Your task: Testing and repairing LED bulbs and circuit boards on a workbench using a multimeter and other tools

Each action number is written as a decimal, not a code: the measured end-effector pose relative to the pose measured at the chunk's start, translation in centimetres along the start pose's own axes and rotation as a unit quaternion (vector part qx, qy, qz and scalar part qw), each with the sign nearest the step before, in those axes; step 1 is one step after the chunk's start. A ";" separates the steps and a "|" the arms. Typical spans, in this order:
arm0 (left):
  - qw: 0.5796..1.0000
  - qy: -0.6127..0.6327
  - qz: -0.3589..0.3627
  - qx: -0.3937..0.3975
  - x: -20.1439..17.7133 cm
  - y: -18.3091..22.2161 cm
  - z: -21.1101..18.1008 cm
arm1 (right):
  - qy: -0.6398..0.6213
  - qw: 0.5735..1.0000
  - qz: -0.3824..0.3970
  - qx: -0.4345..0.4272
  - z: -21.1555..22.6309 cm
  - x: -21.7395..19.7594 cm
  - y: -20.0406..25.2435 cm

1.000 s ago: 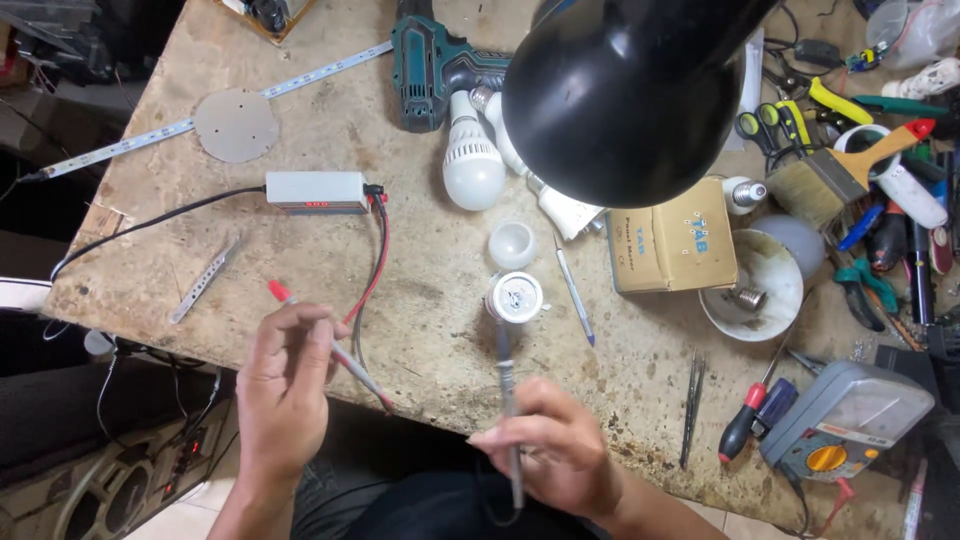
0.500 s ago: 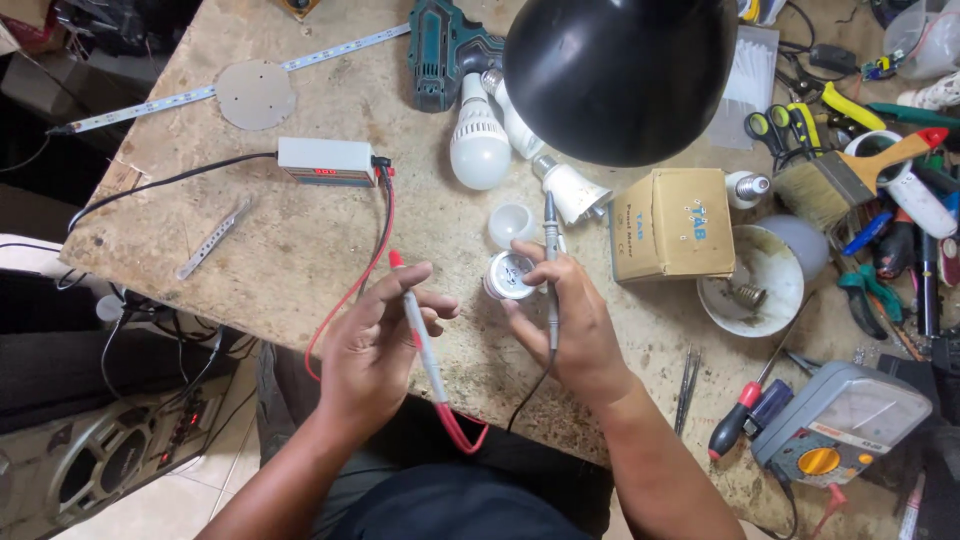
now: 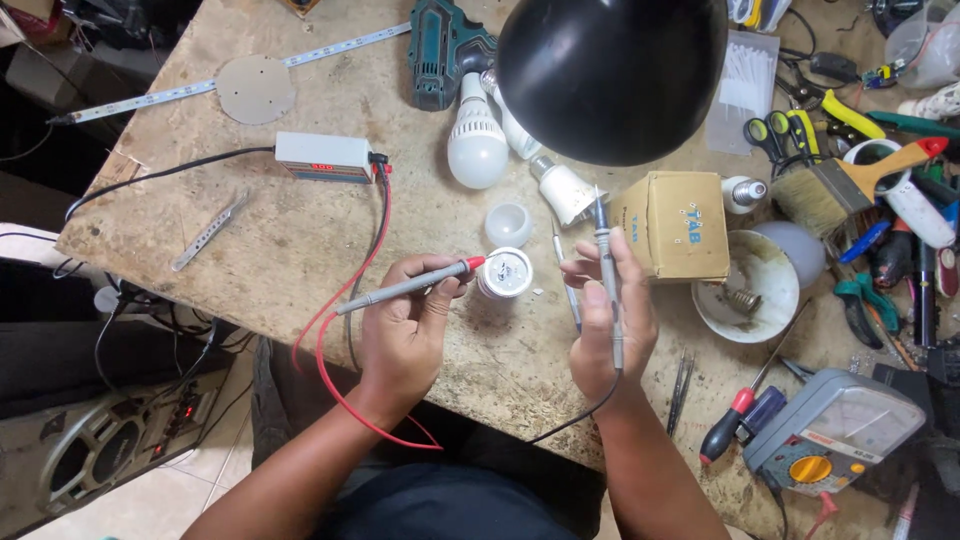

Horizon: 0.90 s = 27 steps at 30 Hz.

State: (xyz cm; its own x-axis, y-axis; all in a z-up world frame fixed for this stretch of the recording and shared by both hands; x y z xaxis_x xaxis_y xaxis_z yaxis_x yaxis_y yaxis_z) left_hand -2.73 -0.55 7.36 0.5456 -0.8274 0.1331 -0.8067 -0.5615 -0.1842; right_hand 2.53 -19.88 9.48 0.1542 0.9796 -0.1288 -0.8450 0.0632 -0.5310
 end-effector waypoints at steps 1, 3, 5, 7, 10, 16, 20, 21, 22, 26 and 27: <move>1.000 -0.008 0.004 -0.008 0.1 0.0 -0.1 | -0.005 1.000 -0.001 0.024 -0.1 0.1 0.2; 1.000 -0.015 0.005 -0.018 0.2 -0.1 -0.2 | -0.011 0.999 0.000 0.049 0.2 0.2 0.3; 0.998 -0.065 0.021 -0.015 0.3 -0.1 -0.5 | 0.022 0.996 -0.043 0.071 0.8 0.2 0.2; 0.996 -0.085 0.026 -0.005 0.5 -0.1 -0.6 | 0.022 0.997 -0.037 0.063 0.3 0.0 0.2; 0.993 -0.108 0.038 0.006 0.6 0.0 -0.7 | 0.051 0.997 -0.019 0.045 -0.3 -0.5 0.0; 0.993 -0.105 0.052 0.001 0.7 0.0 -0.9 | 0.059 0.994 0.007 0.086 -0.9 0.3 0.8; 0.993 -0.103 0.056 -0.006 -0.1 0.6 -0.4 | 0.054 0.996 0.018 0.075 -0.8 0.2 0.9; 0.993 -0.104 0.054 -0.007 -0.1 0.8 -0.5 | 0.054 0.995 0.020 0.076 -0.5 0.5 0.9; 0.993 -0.102 0.054 -0.007 -0.1 1.0 -0.6 | 0.042 0.996 0.025 0.074 -0.1 0.7 0.9; 0.995 -0.083 0.059 -0.016 -0.5 1.6 -0.6 | 0.039 0.997 0.040 0.058 0.8 1.1 1.0; 0.995 -0.084 0.058 -0.016 -0.6 1.7 -0.5 | 0.039 0.997 0.041 0.058 0.8 1.0 1.0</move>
State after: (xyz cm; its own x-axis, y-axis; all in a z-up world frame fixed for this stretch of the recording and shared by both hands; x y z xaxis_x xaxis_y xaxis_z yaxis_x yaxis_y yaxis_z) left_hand -4.54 -0.96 7.46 0.4768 -0.8775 -0.0513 -0.8716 -0.4644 -0.1568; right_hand 1.43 -18.64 9.52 0.1172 0.9650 -0.2348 -0.9094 0.0093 -0.4157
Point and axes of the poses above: each hand's wrist, its own y-axis away from the middle knuckle, its own x-axis out of the palm, z = x × y, the point moved 3 cm from there along -y, towards the middle knuckle, and after that the axes turned 9 degrees about -z, right-handed, at the moved point
